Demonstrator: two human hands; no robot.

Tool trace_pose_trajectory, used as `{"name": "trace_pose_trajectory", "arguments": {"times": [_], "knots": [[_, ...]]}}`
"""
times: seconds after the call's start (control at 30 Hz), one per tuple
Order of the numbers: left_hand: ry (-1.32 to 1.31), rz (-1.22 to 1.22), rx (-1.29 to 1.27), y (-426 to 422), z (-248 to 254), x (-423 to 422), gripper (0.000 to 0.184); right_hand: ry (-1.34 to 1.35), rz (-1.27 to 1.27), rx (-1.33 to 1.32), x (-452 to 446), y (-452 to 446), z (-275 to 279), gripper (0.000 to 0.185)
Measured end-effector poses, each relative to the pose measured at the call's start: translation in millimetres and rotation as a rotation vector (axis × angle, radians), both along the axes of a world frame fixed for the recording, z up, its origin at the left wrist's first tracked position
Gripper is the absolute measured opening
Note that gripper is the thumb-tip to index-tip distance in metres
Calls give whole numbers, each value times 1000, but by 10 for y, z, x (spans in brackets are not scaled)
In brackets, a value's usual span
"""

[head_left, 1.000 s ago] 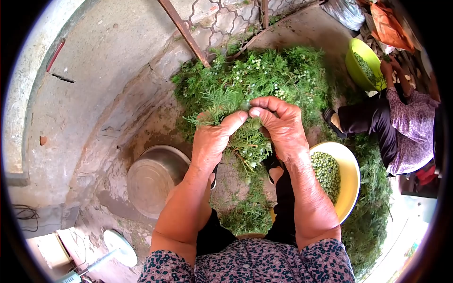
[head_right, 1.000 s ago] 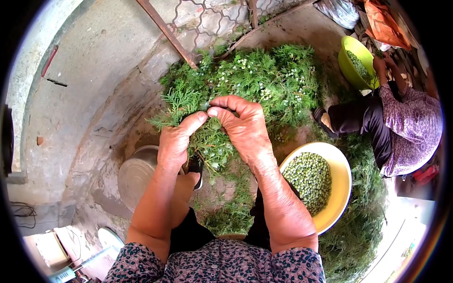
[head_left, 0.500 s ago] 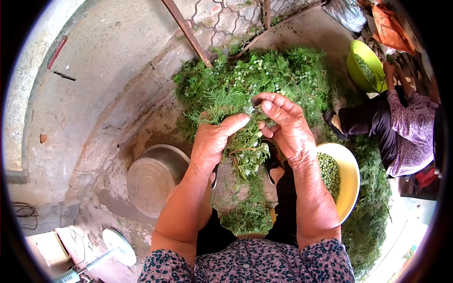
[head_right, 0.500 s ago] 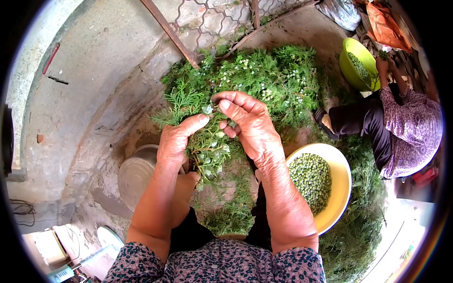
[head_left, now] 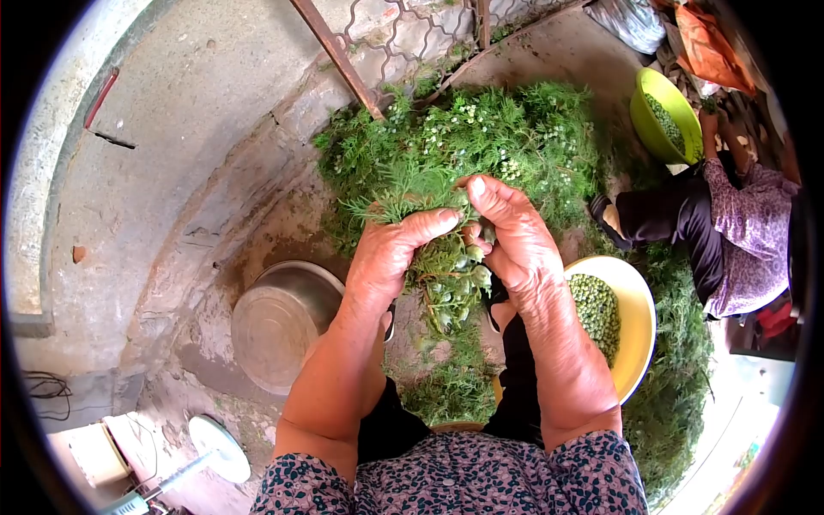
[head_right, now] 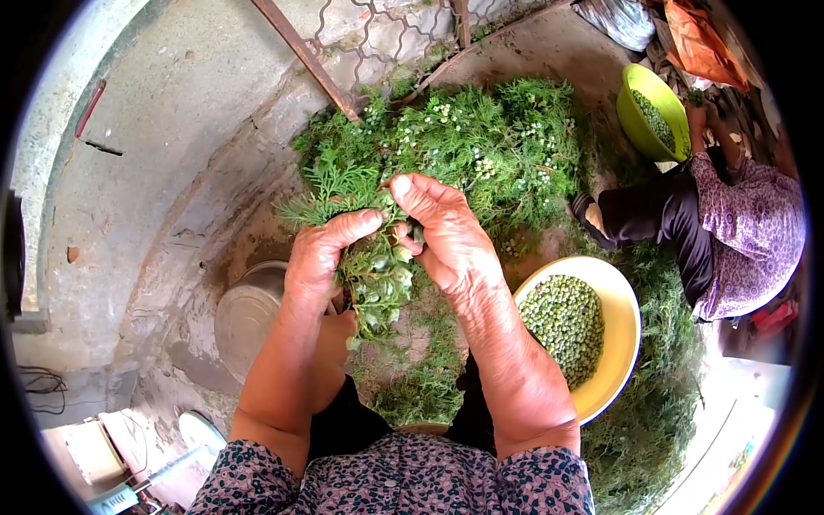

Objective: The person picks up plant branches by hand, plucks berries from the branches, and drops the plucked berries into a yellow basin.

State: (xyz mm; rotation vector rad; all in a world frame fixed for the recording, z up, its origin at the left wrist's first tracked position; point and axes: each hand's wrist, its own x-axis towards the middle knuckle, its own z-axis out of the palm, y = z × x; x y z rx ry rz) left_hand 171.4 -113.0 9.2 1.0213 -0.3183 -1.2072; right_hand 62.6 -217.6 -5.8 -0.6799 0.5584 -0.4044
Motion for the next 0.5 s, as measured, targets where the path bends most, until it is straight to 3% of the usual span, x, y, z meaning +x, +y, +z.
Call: {"name": "trace_pose_trajectory", "arguments": {"times": [0.07, 0.1, 0.2, 0.33, 0.5], "knots": [[101, -32, -43, -22, -106, 10, 27, 7, 8, 33, 4, -3, 4, 17], [-101, 24, -64, -40, -324, 66, 23, -26, -59, 53, 23, 6, -24, 20], [-39, 178, -65, -56, -330, 80, 26, -225, -79, 62, 9, -74, -84, 23], [6, 339, -105, -87, -291, 77, 30, -141, -123, 97, -25, -97, 36, 17], [12, 330, -211, -76, -259, 79, 34, 49, -59, 4, -12, -56, -59, 13]]}}
